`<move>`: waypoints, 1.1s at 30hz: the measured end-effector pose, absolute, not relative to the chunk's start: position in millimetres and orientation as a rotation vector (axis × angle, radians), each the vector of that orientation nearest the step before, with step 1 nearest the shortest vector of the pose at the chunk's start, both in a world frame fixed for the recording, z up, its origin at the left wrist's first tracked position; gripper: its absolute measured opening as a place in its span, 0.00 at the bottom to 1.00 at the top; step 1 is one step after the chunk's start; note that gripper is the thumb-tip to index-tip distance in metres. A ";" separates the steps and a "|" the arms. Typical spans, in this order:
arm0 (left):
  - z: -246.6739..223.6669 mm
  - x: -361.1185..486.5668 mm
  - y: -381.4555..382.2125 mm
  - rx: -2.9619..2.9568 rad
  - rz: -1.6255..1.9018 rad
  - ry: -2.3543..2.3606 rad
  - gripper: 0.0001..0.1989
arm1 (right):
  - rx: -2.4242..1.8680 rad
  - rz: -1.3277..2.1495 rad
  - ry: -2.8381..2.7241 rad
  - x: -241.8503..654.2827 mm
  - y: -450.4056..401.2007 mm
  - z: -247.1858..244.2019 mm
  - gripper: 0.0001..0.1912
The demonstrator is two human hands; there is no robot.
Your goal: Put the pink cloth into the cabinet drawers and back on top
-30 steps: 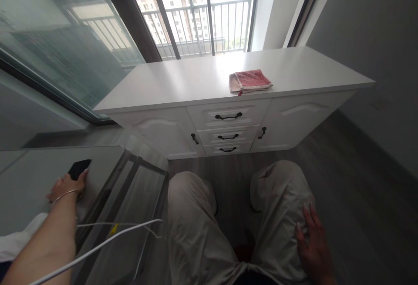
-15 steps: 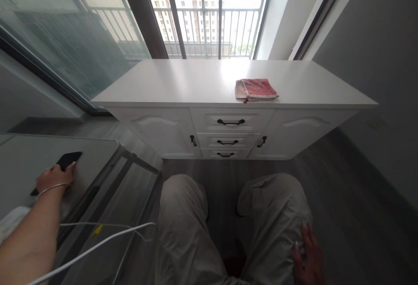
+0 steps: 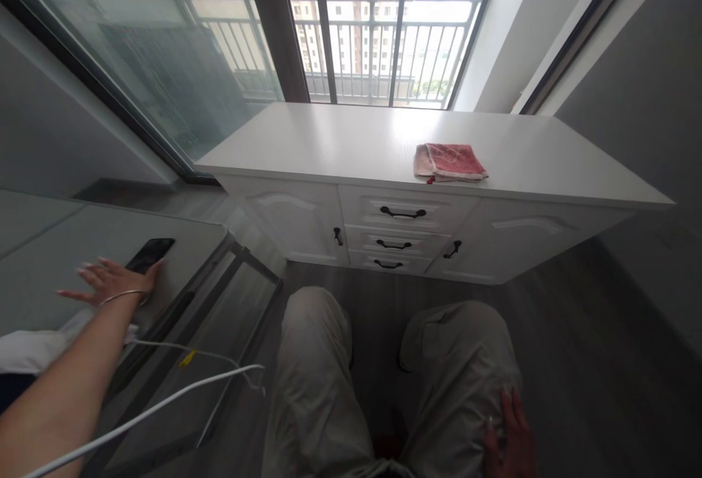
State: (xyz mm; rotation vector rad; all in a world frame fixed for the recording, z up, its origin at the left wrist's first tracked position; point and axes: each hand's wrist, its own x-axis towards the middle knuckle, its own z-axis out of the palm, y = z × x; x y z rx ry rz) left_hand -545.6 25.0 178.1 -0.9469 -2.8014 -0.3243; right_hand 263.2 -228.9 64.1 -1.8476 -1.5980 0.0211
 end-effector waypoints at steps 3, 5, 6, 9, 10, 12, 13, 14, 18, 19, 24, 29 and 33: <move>171.9 -517.5 5.4 -0.886 -0.326 -2.844 0.56 | -1.857 0.035 -1.584 261.8 -223.8 65.9 0.35; 171.5 -498.6 -4.8 -0.924 -0.323 -2.858 0.57 | -1.868 0.058 -1.566 260.0 -221.2 68.8 0.35; 172.8 -490.4 -8.6 -0.938 -0.334 -2.867 0.58 | -1.871 0.072 -1.561 259.0 -220.2 70.5 0.35; 179.7 -473.9 -13.3 -0.922 -0.370 -2.942 0.62 | -1.862 0.081 -1.565 256.8 -218.1 74.1 0.35; 181.9 -471.4 -12.5 -0.905 -0.383 -2.971 0.63 | -1.859 0.075 -1.567 256.6 -217.5 74.1 0.35; 184.7 -470.5 -8.0 -0.885 -0.418 -3.006 0.62 | -1.856 0.057 -1.566 257.5 -215.7 71.5 0.35; 185.1 -471.6 -4.7 -0.876 -0.441 -3.013 0.62 | -1.852 0.045 -1.568 258.9 -214.4 68.6 0.35; 185.0 -473.6 -0.8 -0.863 -0.465 -3.017 0.61 | -1.844 0.030 -1.572 260.9 -212.7 64.9 0.35; 183.6 -486.2 14.3 -0.792 -0.519 -3.070 0.61 | -1.779 -0.049 -1.625 272.6 -204.4 47.3 0.37; 183.9 -489.8 17.2 -0.769 -0.528 -3.084 0.61 | -1.761 -0.069 -1.647 274.9 -202.5 44.3 0.37; 195.2 -490.1 37.5 -0.862 -0.532 -3.086 0.58 | -1.742 -0.131 -1.667 269.4 -197.2 48.4 0.38; 219.9 -415.2 80.5 -1.676 -0.738 -2.556 0.44 | -1.820 -0.041 -1.582 251.8 -193.1 66.1 0.36; 235.8 -329.9 95.0 -1.922 -0.844 -2.173 0.42 | -1.813 -0.028 -1.596 247.9 -190.0 72.3 0.36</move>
